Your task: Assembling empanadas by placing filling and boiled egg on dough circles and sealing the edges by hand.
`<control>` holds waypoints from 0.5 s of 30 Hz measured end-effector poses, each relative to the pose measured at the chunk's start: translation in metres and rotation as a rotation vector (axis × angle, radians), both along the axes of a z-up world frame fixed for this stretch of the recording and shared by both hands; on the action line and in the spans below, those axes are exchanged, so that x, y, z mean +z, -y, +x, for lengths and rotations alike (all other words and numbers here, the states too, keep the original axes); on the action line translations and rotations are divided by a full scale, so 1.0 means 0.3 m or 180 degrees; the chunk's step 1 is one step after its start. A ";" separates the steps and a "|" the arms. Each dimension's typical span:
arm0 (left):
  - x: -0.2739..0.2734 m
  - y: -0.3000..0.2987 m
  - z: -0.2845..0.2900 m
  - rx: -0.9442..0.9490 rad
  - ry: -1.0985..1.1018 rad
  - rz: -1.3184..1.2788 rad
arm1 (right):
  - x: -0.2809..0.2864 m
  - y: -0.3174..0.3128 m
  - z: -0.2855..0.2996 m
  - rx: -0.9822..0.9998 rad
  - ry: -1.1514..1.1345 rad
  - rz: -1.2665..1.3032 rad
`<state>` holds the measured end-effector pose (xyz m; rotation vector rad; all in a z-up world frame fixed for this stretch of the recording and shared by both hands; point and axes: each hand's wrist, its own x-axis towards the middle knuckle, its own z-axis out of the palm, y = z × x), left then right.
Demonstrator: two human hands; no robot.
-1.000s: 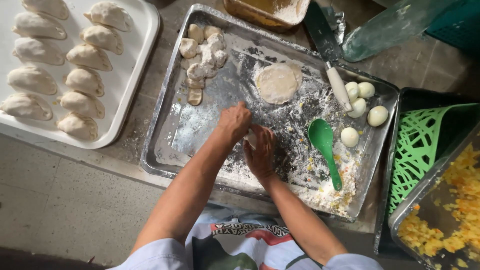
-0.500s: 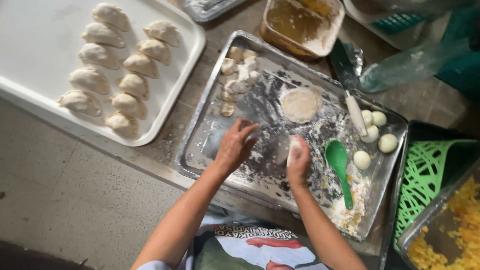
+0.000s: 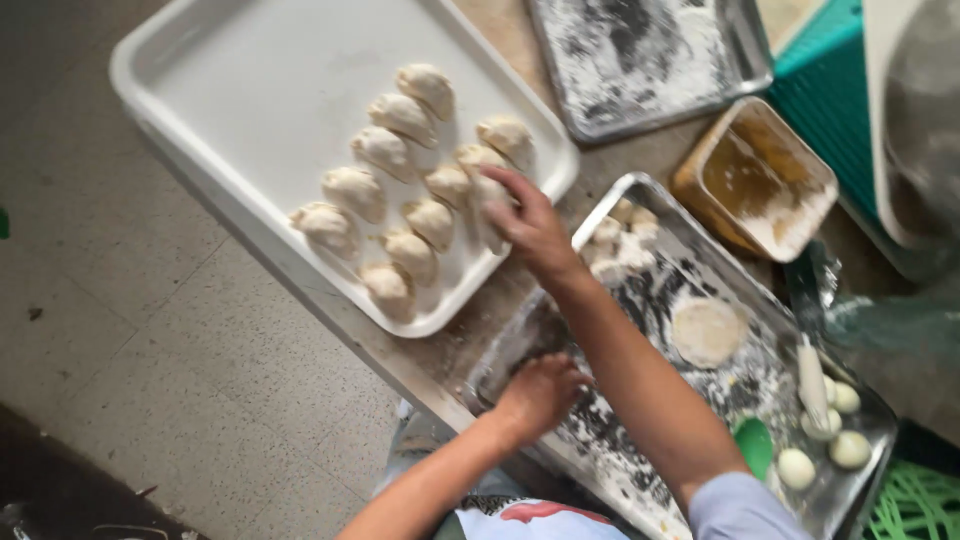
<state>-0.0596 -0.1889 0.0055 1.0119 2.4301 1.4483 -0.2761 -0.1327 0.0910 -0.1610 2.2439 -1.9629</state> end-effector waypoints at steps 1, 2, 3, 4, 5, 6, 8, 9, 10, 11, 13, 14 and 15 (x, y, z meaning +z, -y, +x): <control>0.028 0.024 -0.005 0.0056 0.0004 -0.0009 | 0.014 0.129 -0.060 0.0056 0.0004 -0.0009; 0.053 0.047 -0.022 0.0062 0.0003 0.0269 | 0.031 0.256 -0.127 0.0204 -0.0448 0.0472; 0.077 0.066 -0.038 0.0065 -0.0003 0.0547 | 0.048 0.381 -0.190 0.0347 -0.0908 0.0948; 0.074 0.085 -0.056 0.0111 -0.0003 0.0535 | 0.070 0.479 -0.227 0.0391 -0.0912 0.0930; 0.069 0.101 -0.072 0.0022 0.0052 0.0819 | 0.091 0.575 -0.260 0.0474 -0.0919 0.1304; 0.065 0.118 -0.079 -0.0071 0.0117 0.1101 | 0.110 0.670 -0.284 0.0555 -0.0915 0.1674; 0.038 0.146 -0.101 0.0059 0.0091 0.0989 | -0.087 0.789 -0.376 0.0509 -0.1249 0.2291; 0.028 0.153 -0.105 0.0145 0.0056 0.0888 | -0.183 0.844 -0.412 0.0417 -0.1600 0.2924; 0.016 0.153 -0.113 0.0167 0.0054 0.0870 | -0.233 0.867 -0.419 0.0433 -0.1610 0.2900; 0.005 0.148 -0.118 0.0254 -0.0027 0.0716 | -0.281 0.885 -0.424 0.0612 -0.1465 0.3098; -0.011 0.143 -0.113 0.0316 -0.0050 0.0577 | -0.303 0.892 -0.398 0.0799 -0.1254 0.3309; -0.020 0.137 -0.113 0.0348 -0.0096 0.0456 | -0.272 0.874 -0.379 0.0685 -0.1362 0.3051; -0.028 0.120 -0.112 0.0380 -0.0143 0.0335 | -0.238 0.846 -0.361 0.0569 -0.1468 0.2794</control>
